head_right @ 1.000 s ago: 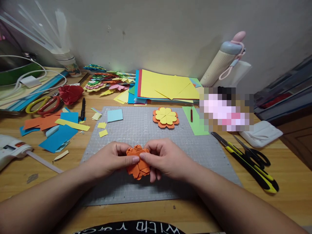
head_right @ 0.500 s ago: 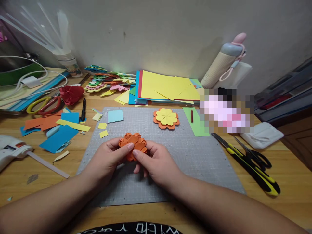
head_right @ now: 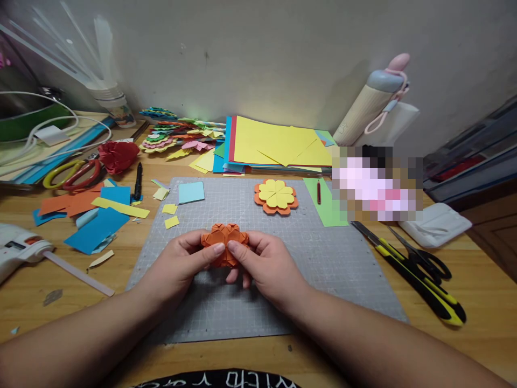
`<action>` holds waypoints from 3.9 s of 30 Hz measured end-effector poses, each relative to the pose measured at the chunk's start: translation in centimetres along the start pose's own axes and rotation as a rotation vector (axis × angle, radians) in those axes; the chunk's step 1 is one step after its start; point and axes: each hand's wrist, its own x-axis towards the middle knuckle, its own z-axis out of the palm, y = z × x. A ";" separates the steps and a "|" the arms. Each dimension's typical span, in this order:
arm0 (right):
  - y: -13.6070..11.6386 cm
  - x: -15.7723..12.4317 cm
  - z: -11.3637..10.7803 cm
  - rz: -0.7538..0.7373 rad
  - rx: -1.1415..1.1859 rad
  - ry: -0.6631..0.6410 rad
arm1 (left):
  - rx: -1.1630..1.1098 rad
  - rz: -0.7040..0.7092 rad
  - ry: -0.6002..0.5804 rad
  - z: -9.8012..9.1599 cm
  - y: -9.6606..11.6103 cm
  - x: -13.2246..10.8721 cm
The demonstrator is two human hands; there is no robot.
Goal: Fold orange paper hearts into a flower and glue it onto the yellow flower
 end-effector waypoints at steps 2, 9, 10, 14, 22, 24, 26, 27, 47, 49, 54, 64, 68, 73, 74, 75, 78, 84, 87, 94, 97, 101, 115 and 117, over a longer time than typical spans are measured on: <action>-0.1 -0.1 -0.1 -0.023 -0.017 0.029 | 0.010 0.001 -0.033 -0.1 -0.1 0.1; -0.3 -0.1 -0.4 -0.031 -0.016 0.068 | -0.018 -0.023 0.001 -0.2 -0.1 0.4; -0.3 -0.1 -0.4 -0.028 -0.019 0.067 | -0.014 -0.012 0.013 -0.3 -0.1 0.4; -0.2 -0.1 -0.4 -0.017 0.009 0.052 | 0.012 0.022 0.015 -0.2 -0.1 0.4; -0.3 0.2 -0.8 0.033 0.263 -0.060 | 0.011 0.162 -0.072 -0.3 -0.2 -0.1; -0.4 0.1 -1.0 0.063 0.292 -0.106 | 0.041 0.170 -0.129 -0.4 -0.1 -0.2; -0.4 -0.1 -1.2 0.070 0.294 -0.140 | 0.064 0.167 -0.159 -0.4 0.1 -0.2; -0.5 -0.1 -1.3 0.071 0.293 -0.153 | 0.079 0.169 -0.170 -0.4 0.3 -0.3; -0.6 -0.3 -1.9 0.125 0.301 -0.223 | 0.127 0.220 -0.172 -0.3 0.6 -0.4; -0.6 -0.3 -1.9 0.092 0.249 -0.193 | 0.071 0.204 -0.147 -0.3 0.6 -0.4; -0.9 -0.4 -1.9 0.098 0.076 -0.160 | 0.056 0.123 -0.039 -0.4 0.8 0.1; -0.4 -0.4 -1.6 0.149 -0.032 -0.135 | 0.104 -0.025 -0.010 -0.6 1.0 0.5; -0.6 -0.5 -1.6 0.129 -0.039 -0.136 | 0.107 -0.015 -0.016 -0.6 0.7 0.4; -1.1 -0.9 -1.6 -0.013 -0.037 -0.007 | 0.037 0.096 0.002 -0.4 0.4 0.2; -1.1 -0.9 -1.6 -0.049 -0.027 0.021 | 0.025 0.101 -0.001 -0.3 0.4 0.1; -1.1 -0.9 -1.7 -0.077 -0.017 0.038 | 0.017 0.095 -0.013 -0.3 0.4 0.1; -1.0 -0.8 -1.7 -0.103 0.001 0.035 | 0.031 0.045 -0.047 0.0 0.6 -0.1; -0.7 -0.8 -1.7 -0.045 -0.024 0.010 | 0.103 0.053 -0.007 0.2 0.9 -0.3; -0.5 -0.7 -1.4 -0.045 -0.046 0.022 | 0.125 0.076 -0.012 0.2 0.8 -0.3; -1.7 -2.0 -1.8 -0.689 -0.521 0.130 | 0.244 0.409 0.027 -0.3 0.7 -0.8; -2.5 -2.8 -3.2 -1.014 -0.826 -0.005 | 0.485 0.820 -0.009 -0.7 0.9 -1.7; -2.8 -3.8 -3.9 -1.137 -1.014 -0.061 | 0.691 1.037 -0.067 -1.0 1.0 -2.8; -2.0 -3.7 -3.2 -1.085 -1.086 0.060 | -0.068 0.252 -0.090 0.1 0.4 -2.0; -2.0 -3.2 -3.6 -1.121 -1.141 0.026 | -0.226 -0.097 -0.234 0.4 0.7 -1.5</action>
